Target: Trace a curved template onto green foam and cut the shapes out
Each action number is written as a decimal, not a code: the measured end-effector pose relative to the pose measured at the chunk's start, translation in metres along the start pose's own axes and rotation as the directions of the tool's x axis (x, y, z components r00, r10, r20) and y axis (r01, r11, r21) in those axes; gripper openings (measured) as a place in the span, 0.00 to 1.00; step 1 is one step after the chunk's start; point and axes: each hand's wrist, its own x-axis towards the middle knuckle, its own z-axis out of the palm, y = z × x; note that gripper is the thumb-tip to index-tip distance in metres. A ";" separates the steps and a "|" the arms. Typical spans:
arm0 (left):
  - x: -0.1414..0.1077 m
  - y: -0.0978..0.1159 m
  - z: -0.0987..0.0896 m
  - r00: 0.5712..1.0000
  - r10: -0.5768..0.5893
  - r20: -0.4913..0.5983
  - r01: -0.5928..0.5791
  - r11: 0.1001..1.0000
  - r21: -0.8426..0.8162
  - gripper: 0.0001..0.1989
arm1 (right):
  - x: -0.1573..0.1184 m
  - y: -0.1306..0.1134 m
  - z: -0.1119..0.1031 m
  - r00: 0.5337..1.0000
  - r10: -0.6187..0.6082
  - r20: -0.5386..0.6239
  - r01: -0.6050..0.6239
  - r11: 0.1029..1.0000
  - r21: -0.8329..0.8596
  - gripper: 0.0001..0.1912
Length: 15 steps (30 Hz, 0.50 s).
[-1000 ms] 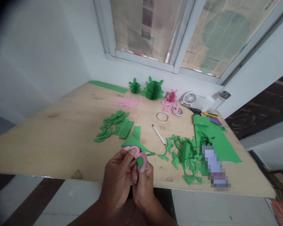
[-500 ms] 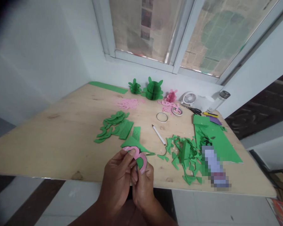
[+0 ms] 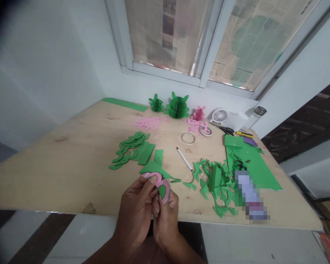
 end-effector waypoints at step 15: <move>0.002 0.001 -0.001 1.000 -0.015 0.024 0.016 0.999 -0.035 0.09 | -0.001 -0.004 0.001 0.999 0.017 -0.027 -0.018 0.999 -0.037 0.25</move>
